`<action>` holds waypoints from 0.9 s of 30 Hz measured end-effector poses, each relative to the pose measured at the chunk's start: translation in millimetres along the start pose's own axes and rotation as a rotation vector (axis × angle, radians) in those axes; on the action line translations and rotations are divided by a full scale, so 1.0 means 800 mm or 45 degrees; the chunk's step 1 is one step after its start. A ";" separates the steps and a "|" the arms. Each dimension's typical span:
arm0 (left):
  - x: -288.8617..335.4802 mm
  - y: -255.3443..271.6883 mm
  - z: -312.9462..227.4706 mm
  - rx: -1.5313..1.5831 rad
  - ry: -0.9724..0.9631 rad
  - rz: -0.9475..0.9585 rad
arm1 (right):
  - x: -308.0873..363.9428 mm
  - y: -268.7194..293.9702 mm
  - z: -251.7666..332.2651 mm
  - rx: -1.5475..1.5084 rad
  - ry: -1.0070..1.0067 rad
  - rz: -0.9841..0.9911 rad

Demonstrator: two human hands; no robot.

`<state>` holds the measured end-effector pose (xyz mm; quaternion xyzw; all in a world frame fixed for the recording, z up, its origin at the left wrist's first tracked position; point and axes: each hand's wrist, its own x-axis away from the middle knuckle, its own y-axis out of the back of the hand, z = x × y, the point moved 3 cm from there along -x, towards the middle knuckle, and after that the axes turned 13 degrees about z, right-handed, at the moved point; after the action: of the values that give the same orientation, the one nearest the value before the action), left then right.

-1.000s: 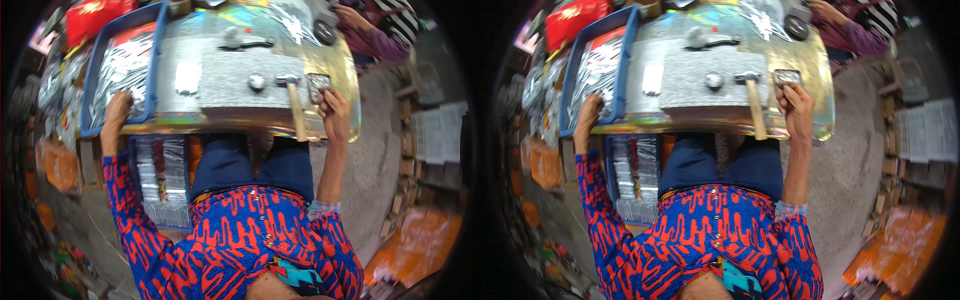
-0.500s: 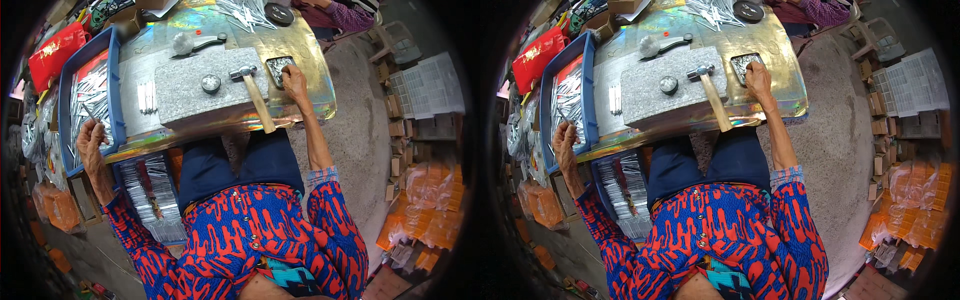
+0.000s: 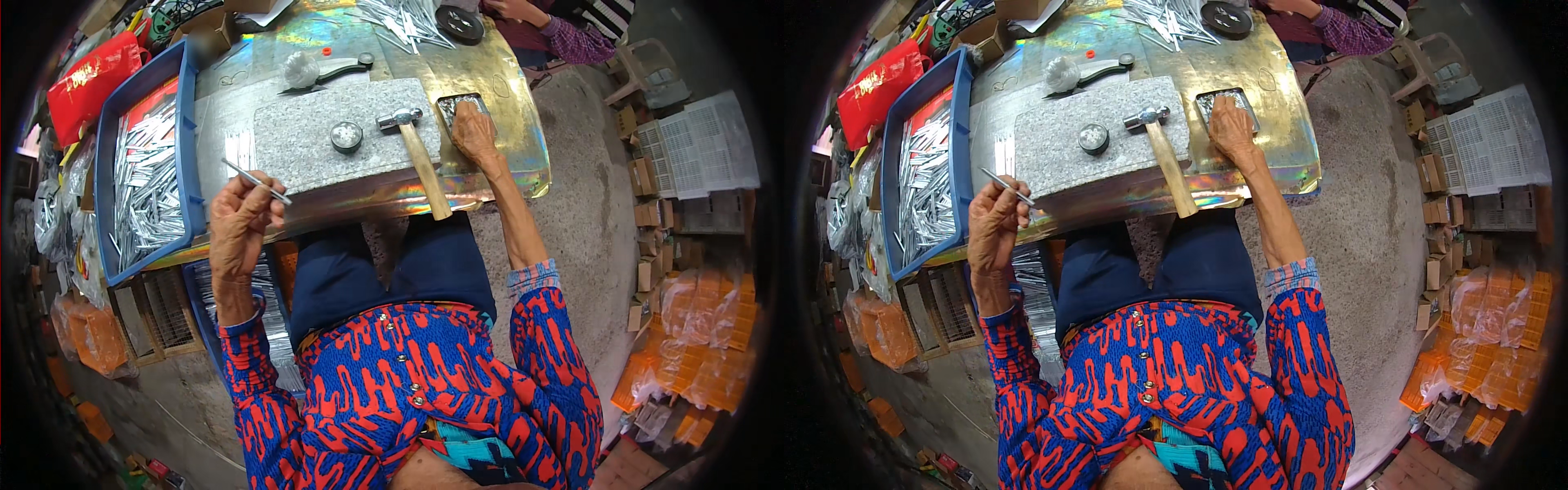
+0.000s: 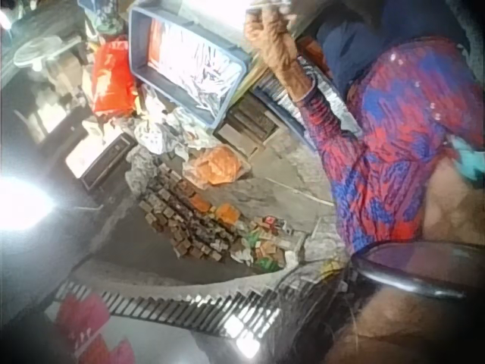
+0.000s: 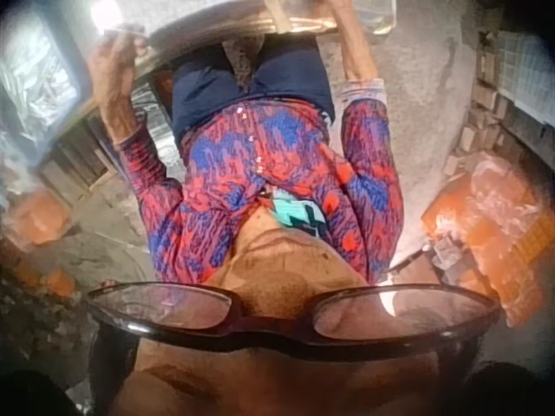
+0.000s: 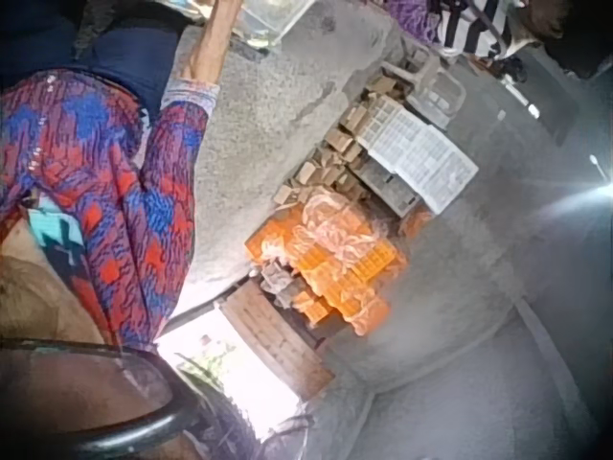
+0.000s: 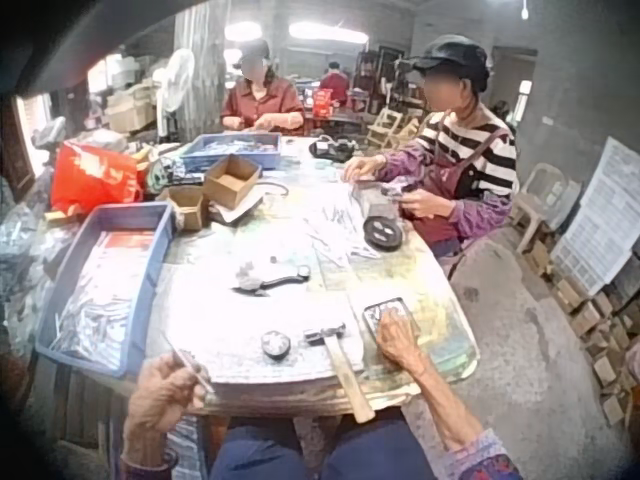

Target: The person assembles metal components by attaching small fasteners onto metal strips and hammering them into place on a stone block.

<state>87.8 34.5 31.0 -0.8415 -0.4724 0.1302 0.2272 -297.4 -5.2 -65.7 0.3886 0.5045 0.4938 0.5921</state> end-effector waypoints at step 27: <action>-0.055 -0.107 0.056 0.190 0.171 0.255 | 0.016 0.022 -0.032 -1.754 -0.404 0.153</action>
<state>-17.6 47.3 36.0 -0.8721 -0.3588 0.1305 0.3061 -326.2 10.0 -56.2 0.0199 -0.0372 0.6698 0.7414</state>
